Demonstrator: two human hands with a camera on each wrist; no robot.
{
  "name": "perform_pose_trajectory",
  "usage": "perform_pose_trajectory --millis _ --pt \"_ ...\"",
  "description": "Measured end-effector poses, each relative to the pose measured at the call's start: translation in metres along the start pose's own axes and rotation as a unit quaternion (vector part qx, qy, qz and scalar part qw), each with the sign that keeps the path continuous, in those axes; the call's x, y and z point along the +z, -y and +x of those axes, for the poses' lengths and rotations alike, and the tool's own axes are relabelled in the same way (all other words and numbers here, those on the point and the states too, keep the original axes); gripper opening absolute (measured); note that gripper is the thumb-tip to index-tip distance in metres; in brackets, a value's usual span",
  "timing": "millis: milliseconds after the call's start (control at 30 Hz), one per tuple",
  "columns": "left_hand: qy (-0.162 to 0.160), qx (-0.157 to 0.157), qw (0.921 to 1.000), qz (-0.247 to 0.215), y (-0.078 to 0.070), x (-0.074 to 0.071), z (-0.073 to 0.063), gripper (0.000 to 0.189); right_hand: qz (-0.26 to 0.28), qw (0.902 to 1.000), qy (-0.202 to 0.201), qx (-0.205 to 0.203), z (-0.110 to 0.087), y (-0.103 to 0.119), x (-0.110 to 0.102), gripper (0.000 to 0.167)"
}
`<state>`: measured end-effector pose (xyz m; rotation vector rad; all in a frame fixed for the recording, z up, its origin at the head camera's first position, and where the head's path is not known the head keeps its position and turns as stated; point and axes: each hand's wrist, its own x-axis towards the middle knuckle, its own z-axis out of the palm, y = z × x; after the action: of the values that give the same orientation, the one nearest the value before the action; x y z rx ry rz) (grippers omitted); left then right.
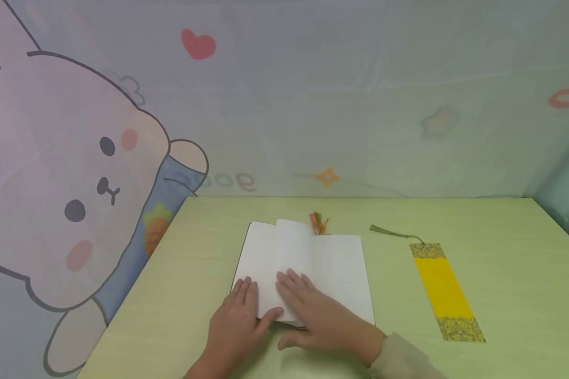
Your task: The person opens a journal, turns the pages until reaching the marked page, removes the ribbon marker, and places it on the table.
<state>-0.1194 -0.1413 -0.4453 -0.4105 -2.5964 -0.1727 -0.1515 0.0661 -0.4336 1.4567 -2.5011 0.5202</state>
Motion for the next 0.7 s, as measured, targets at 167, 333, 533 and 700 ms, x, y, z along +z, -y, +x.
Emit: perform_pose_trajectory --millis 167,333,533,700 --pt "0.010 0.005 0.9999 0.006 -0.0001 -0.0005 0.0010 0.070 -0.013 0.9995 -0.023 -0.016 0.0006 -0.0012 0.0009 0.094" --pt "0.005 0.013 0.9999 -0.005 0.0017 0.0018 0.0014 0.070 -0.009 0.9981 -0.051 -0.032 0.0015 -0.0030 0.0037 0.089" --pt "0.017 0.016 0.9996 -0.013 0.0015 0.0030 0.0020 0.058 -0.014 0.9989 -0.040 -0.019 0.0033 -0.0040 0.0074 0.087" --pt "0.019 0.006 0.9992 -0.036 0.0004 0.0014 0.0018 0.054 -0.001 0.9995 -0.025 -0.018 0.0072 -0.0040 0.0076 0.086"
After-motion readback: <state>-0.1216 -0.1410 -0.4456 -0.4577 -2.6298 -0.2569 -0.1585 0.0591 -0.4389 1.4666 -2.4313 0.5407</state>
